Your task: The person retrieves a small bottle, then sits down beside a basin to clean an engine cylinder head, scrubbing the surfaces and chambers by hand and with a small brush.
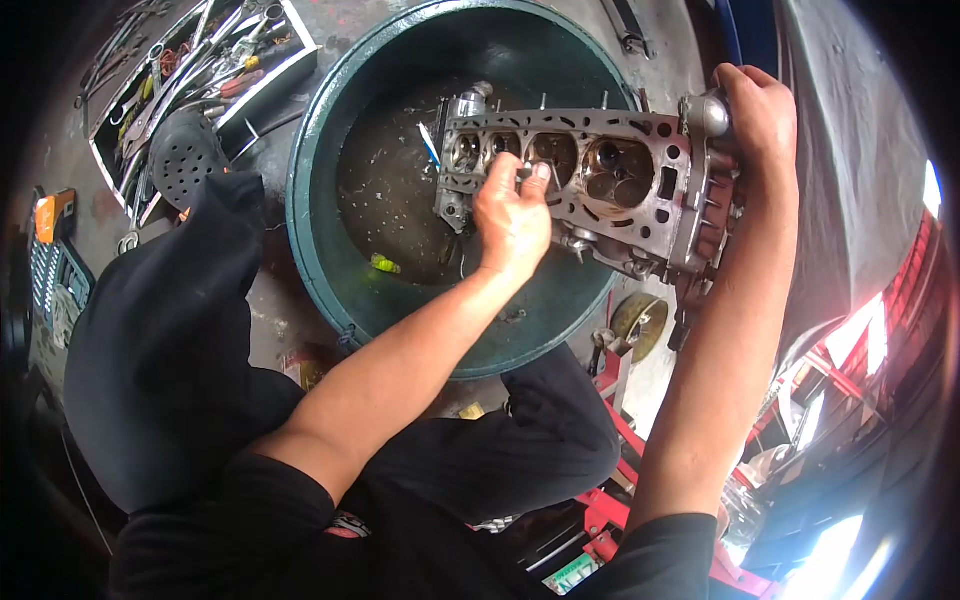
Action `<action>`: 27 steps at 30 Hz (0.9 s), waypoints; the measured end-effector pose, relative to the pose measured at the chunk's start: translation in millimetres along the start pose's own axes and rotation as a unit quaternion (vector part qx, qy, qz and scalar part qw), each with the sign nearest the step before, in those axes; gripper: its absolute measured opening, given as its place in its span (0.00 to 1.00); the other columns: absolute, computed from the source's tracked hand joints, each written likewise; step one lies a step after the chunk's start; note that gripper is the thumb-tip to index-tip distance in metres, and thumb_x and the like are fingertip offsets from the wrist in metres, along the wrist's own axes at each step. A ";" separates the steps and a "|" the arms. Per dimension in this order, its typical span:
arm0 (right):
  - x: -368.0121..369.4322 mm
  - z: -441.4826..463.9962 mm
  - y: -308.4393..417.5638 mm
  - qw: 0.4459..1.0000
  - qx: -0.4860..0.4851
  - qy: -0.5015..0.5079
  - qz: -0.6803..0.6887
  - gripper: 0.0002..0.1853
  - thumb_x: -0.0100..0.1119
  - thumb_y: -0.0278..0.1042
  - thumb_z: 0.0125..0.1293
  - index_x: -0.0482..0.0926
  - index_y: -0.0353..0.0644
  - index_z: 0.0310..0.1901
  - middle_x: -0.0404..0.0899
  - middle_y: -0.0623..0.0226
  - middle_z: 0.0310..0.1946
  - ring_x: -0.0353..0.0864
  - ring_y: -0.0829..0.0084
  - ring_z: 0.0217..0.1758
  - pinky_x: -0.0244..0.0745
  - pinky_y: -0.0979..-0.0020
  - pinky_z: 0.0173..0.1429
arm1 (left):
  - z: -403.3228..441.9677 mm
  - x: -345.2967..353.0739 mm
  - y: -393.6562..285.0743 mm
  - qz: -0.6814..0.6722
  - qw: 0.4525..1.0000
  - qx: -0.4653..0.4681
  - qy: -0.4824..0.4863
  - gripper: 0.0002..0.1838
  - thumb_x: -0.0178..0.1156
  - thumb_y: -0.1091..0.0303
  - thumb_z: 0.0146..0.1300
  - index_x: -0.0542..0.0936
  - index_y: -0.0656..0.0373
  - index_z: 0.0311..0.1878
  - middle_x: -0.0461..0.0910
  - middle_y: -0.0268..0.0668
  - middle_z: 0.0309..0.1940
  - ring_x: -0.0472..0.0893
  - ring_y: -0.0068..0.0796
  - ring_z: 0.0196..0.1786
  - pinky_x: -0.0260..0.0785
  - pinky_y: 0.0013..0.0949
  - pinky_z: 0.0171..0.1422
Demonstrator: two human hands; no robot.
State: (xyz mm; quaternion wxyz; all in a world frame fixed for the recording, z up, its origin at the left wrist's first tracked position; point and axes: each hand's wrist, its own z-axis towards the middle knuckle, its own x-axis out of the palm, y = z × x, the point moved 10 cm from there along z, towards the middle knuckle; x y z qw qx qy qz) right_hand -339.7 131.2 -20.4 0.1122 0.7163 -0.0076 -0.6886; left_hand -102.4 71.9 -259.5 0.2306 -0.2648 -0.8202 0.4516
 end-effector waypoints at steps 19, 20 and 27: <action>-2.9 -7.7 3.1 1.000 0.016 -0.013 -0.021 0.17 0.59 0.43 0.56 0.84 0.36 0.36 0.80 0.66 0.26 0.77 0.74 0.30 0.72 0.70 0.39 | 5.0 48.9 -89.1 -0.012 0.989 0.145 0.021 0.10 0.67 0.67 0.56 0.76 0.59 0.35 0.78 0.43 0.29 0.77 0.46 0.38 0.60 0.44 0.50; -3.3 -7.2 5.2 1.000 0.007 -0.009 -0.026 0.17 0.58 0.43 0.56 0.84 0.36 0.36 0.80 0.66 0.26 0.77 0.74 0.30 0.72 0.70 0.39 | 10.5 40.0 -89.5 -0.026 0.988 0.152 -0.019 0.10 0.68 0.67 0.56 0.76 0.59 0.34 0.78 0.43 0.29 0.76 0.45 0.37 0.61 0.43 0.50; -0.8 -2.9 7.2 0.999 -0.006 0.002 -0.044 0.17 0.59 0.43 0.58 0.83 0.36 0.36 0.80 0.68 0.27 0.76 0.76 0.31 0.70 0.71 0.40 | 24.4 47.9 -77.6 -0.074 0.976 0.159 0.132 0.13 0.69 0.64 0.56 0.76 0.61 0.36 0.79 0.44 0.26 0.77 0.43 0.31 0.65 0.43 0.49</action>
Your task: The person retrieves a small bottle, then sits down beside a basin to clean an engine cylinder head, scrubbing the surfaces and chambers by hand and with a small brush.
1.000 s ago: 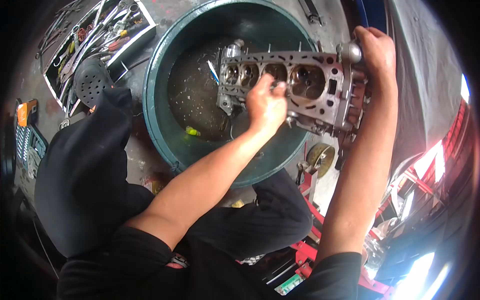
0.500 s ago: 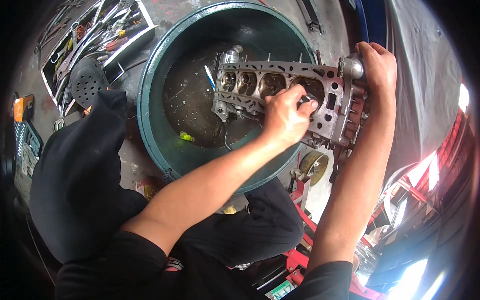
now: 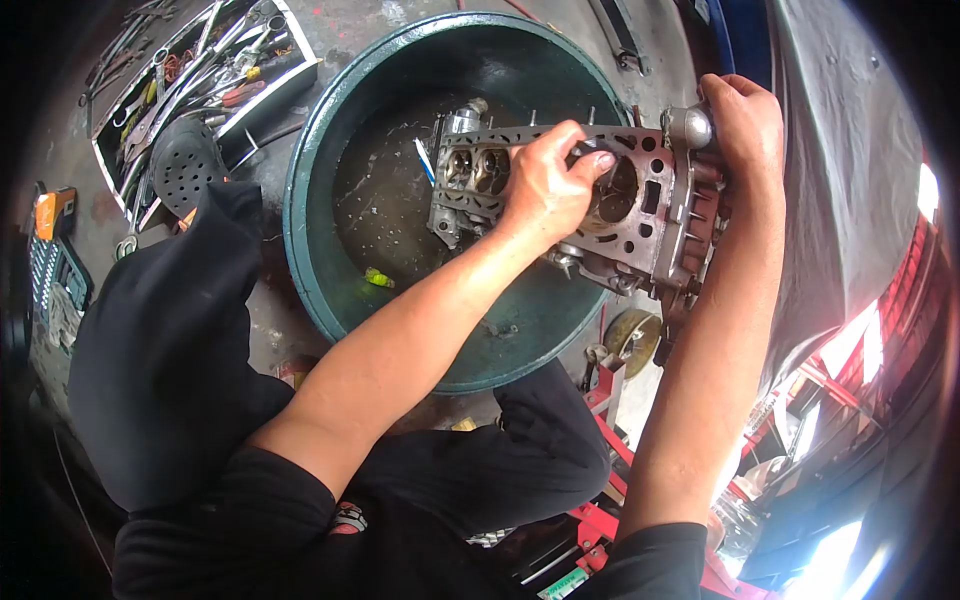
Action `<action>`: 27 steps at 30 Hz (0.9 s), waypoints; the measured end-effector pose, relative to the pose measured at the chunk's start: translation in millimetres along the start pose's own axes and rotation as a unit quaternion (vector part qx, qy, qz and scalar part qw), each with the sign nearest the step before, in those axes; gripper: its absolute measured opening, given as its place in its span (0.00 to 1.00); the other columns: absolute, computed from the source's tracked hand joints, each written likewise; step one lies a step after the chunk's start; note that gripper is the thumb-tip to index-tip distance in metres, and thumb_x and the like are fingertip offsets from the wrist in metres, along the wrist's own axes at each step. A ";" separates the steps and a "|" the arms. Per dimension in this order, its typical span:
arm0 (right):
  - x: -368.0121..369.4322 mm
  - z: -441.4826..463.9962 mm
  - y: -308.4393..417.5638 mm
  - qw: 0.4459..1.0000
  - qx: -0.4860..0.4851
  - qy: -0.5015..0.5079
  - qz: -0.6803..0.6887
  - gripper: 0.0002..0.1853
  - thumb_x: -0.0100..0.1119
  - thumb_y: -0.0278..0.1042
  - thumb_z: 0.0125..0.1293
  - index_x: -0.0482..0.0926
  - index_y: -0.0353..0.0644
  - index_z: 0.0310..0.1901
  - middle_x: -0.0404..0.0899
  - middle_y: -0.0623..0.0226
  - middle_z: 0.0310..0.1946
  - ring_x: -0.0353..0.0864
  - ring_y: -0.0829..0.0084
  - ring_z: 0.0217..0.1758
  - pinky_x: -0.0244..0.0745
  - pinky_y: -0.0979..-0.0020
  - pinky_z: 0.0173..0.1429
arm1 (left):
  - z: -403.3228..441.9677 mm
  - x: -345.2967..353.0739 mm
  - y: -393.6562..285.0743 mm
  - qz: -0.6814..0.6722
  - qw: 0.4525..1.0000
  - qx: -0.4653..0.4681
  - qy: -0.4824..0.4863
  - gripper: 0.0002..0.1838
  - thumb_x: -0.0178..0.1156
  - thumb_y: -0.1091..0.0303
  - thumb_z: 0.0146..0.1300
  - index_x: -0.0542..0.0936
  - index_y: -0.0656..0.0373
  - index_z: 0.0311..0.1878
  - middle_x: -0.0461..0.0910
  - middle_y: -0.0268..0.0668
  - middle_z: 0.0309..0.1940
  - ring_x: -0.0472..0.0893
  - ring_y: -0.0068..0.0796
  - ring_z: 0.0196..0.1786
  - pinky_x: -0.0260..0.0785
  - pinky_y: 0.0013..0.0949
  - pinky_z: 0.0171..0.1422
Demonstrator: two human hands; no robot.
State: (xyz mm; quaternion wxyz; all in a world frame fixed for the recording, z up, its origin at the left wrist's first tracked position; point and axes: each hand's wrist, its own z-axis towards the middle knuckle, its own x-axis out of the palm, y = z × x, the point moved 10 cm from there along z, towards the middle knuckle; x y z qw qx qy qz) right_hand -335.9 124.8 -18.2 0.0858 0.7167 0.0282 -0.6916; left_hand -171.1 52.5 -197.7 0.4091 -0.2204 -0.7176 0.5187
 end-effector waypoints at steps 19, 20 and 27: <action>-3.3 4.3 -1.9 1.000 0.010 0.000 -0.008 0.20 0.59 0.45 0.56 0.84 0.35 0.39 0.83 0.60 0.30 0.81 0.71 0.36 0.73 0.68 0.45 | -21.1 -23.9 -14.0 0.137 0.979 0.085 -0.127 0.09 0.64 0.70 0.59 0.74 0.63 0.35 0.76 0.45 0.30 0.74 0.47 0.38 0.66 0.46 0.45; -1.8 3.5 -3.4 1.000 0.011 0.005 -0.017 0.20 0.58 0.45 0.57 0.84 0.35 0.40 0.84 0.59 0.31 0.82 0.69 0.37 0.73 0.68 0.46 | -21.9 -20.7 -23.5 0.153 0.973 0.131 -0.112 0.08 0.64 0.72 0.59 0.74 0.62 0.36 0.76 0.44 0.31 0.74 0.47 0.39 0.66 0.46 0.45; -6.7 -4.7 -0.2 1.000 -0.011 -0.011 -0.026 0.22 0.57 0.47 0.55 0.84 0.37 0.43 0.84 0.52 0.34 0.84 0.61 0.42 0.75 0.64 0.50 | -20.5 22.7 -60.4 0.244 0.913 0.326 0.032 0.16 0.67 0.75 0.46 0.74 0.60 0.39 0.72 0.43 0.34 0.73 0.46 0.40 0.70 0.44 0.48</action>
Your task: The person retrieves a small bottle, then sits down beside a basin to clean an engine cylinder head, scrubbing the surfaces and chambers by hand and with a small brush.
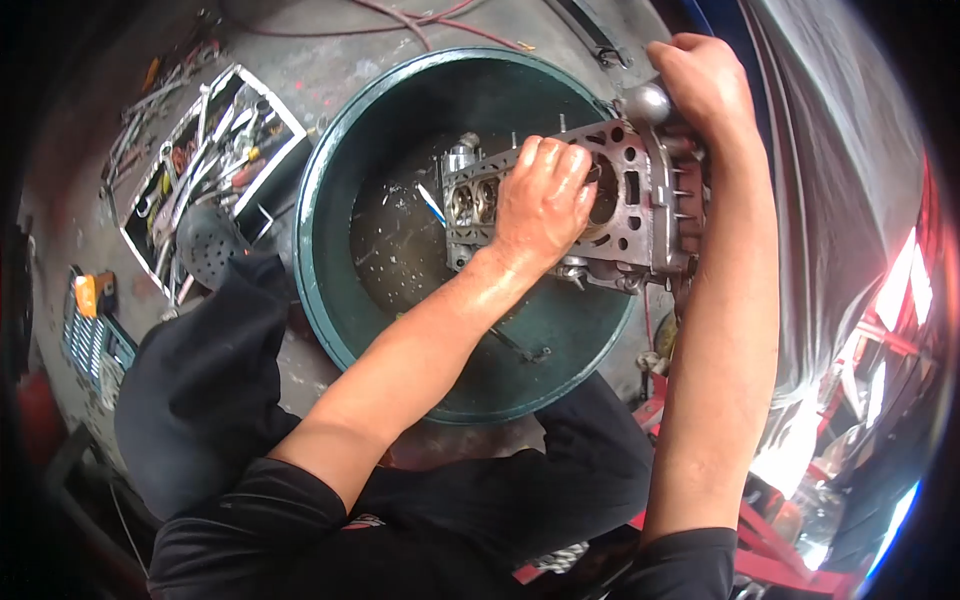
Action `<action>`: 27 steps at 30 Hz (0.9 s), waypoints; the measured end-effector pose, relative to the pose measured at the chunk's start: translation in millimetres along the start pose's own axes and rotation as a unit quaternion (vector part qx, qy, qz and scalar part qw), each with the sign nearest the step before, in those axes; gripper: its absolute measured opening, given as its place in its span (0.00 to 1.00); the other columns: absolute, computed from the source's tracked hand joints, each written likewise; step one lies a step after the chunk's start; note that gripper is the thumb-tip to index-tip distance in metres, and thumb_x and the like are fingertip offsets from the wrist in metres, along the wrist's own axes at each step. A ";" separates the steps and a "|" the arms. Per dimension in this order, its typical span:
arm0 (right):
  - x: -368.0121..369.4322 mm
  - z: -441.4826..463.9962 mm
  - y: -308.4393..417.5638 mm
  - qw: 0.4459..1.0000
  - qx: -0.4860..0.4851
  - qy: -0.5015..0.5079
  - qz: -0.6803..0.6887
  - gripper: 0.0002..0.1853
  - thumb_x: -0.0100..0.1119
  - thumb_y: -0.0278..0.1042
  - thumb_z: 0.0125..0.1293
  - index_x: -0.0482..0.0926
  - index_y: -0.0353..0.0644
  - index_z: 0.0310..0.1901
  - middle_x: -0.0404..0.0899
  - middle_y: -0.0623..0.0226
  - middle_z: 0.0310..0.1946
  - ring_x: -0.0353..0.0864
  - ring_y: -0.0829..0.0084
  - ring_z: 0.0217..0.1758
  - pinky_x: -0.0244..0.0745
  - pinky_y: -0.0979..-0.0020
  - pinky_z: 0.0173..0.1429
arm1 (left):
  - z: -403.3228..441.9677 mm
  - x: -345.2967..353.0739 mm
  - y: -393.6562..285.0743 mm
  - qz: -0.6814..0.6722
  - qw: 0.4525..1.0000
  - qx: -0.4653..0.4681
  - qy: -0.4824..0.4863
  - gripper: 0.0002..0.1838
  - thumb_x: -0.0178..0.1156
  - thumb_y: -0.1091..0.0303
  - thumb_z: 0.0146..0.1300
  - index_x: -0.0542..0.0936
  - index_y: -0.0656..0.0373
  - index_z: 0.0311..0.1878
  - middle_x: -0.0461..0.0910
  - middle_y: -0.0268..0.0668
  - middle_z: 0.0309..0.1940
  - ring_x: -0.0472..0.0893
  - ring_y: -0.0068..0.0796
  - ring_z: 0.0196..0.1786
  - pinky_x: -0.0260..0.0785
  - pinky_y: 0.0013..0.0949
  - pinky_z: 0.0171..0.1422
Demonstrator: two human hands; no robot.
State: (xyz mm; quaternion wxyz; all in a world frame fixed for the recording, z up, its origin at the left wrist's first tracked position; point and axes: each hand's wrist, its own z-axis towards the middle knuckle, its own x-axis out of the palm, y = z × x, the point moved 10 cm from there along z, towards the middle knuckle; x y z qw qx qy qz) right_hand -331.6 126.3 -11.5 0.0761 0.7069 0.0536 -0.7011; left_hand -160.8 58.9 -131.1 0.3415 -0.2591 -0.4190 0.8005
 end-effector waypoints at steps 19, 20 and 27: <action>-3.4 -6.3 0.8 0.999 -0.016 -0.028 -0.001 0.21 0.58 0.46 0.55 0.85 0.38 0.42 0.84 0.52 0.34 0.85 0.58 0.40 0.77 0.62 0.50 | -17.3 14.4 -14.9 0.072 0.932 0.340 0.100 0.21 0.58 0.73 0.50 0.73 0.69 0.49 0.71 0.37 0.27 0.74 0.35 0.29 0.70 0.35 0.29; -3.3 -6.7 1.0 1.000 -0.016 -0.024 0.006 0.21 0.58 0.46 0.55 0.85 0.38 0.41 0.84 0.52 0.33 0.85 0.58 0.39 0.77 0.62 0.50 | -18.7 17.2 -15.0 0.073 0.927 0.352 0.112 0.21 0.58 0.73 0.50 0.73 0.69 0.49 0.70 0.36 0.25 0.74 0.34 0.28 0.69 0.35 0.29; -29.5 -42.3 26.9 0.997 0.058 0.001 0.051 0.17 0.54 0.33 0.54 0.84 0.34 0.43 0.84 0.46 0.40 0.85 0.55 0.45 0.77 0.60 0.53 | -9.2 19.6 -16.5 -0.018 0.926 0.369 0.080 0.20 0.60 0.83 0.44 0.73 0.71 0.45 0.69 0.36 0.20 0.72 0.37 0.20 0.68 0.38 0.24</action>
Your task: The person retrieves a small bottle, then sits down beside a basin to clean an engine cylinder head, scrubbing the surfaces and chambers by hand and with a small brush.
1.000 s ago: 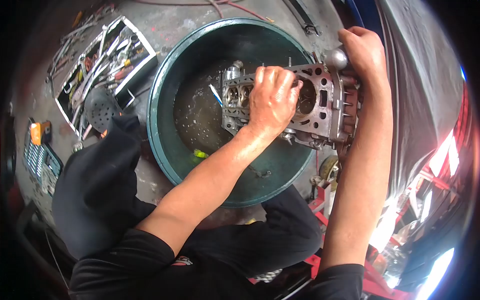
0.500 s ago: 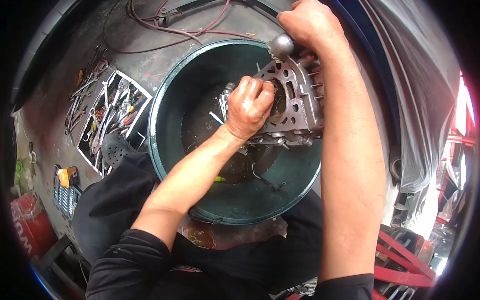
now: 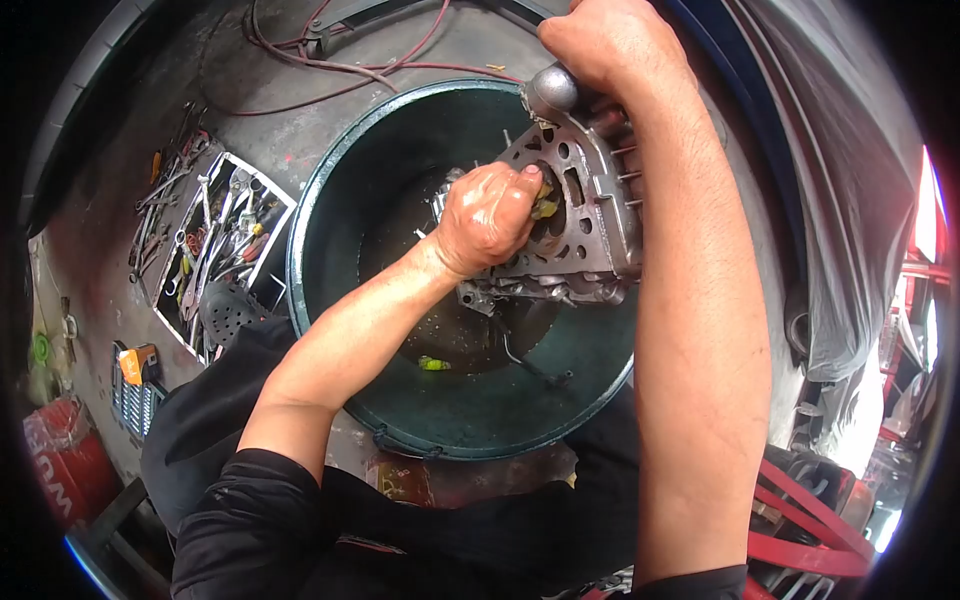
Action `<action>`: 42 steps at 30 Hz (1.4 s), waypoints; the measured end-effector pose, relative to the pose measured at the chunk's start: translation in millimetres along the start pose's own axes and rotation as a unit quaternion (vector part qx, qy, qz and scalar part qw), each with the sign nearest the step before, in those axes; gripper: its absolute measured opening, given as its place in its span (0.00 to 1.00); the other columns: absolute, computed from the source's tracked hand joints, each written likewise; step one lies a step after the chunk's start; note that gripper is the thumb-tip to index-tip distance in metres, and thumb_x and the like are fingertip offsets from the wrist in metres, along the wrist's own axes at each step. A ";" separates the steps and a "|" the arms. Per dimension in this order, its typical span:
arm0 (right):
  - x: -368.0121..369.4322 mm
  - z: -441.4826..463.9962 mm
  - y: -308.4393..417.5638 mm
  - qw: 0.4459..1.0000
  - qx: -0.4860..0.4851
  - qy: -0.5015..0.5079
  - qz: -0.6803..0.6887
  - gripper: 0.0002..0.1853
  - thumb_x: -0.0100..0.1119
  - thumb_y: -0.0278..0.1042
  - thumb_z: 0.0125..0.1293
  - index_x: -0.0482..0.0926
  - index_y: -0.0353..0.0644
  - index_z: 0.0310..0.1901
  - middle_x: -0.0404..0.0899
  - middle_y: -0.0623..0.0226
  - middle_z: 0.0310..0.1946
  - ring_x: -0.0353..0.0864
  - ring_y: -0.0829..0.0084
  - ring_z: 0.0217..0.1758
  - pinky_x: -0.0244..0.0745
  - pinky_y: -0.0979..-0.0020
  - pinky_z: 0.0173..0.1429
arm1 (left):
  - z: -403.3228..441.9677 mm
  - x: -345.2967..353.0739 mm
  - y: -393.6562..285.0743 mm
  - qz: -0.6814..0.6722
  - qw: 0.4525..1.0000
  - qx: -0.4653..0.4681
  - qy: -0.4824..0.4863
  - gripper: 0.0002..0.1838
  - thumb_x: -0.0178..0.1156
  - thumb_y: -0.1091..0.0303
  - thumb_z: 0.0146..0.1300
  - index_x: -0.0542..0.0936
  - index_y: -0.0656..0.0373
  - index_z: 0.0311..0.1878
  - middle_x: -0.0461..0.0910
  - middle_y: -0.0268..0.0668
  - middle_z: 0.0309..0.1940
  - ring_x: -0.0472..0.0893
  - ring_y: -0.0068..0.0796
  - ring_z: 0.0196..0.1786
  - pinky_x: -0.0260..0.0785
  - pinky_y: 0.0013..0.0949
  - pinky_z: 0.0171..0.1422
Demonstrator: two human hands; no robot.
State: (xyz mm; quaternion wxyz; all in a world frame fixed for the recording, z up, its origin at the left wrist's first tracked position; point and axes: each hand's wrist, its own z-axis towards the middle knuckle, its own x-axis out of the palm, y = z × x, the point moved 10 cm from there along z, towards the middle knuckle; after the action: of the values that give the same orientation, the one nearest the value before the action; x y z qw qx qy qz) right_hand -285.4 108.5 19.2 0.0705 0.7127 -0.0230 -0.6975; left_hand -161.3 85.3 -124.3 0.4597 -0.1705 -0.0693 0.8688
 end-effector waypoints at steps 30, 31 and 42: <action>31.5 52.9 -48.9 0.999 -0.047 0.005 -0.003 0.22 0.58 0.45 0.55 0.83 0.35 0.44 0.85 0.52 0.34 0.86 0.61 0.40 0.77 0.65 0.51 | -8.6 7.6 12.0 -0.012 0.996 -0.087 -0.005 0.12 0.59 0.79 0.51 0.73 0.69 0.40 0.67 0.36 0.21 0.72 0.36 0.24 0.66 0.38 0.27; 29.1 52.9 -45.2 0.998 -0.057 -0.003 -0.020 0.22 0.58 0.45 0.55 0.83 0.35 0.44 0.85 0.52 0.34 0.86 0.61 0.40 0.77 0.65 0.51 | -3.2 6.4 8.6 -0.002 0.998 -0.054 -0.021 0.10 0.59 0.78 0.51 0.74 0.66 0.38 0.67 0.34 0.20 0.71 0.34 0.24 0.65 0.37 0.26; 35.2 52.2 -34.0 0.998 -0.053 0.018 -0.006 0.19 0.57 0.45 0.55 0.81 0.33 0.36 0.80 0.61 0.26 0.79 0.70 0.31 0.73 0.67 0.42 | 23.7 -15.8 -5.4 -0.057 0.958 0.282 0.008 0.10 0.63 0.72 0.48 0.71 0.53 0.31 0.64 0.28 0.20 0.69 0.27 0.25 0.61 0.31 0.26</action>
State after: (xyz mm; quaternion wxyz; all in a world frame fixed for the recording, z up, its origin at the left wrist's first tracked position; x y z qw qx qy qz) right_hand -338.7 134.0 -21.1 0.1045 0.7206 0.0195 -0.6852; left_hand -157.4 76.2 -97.0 0.5385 -0.0371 0.1724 0.8240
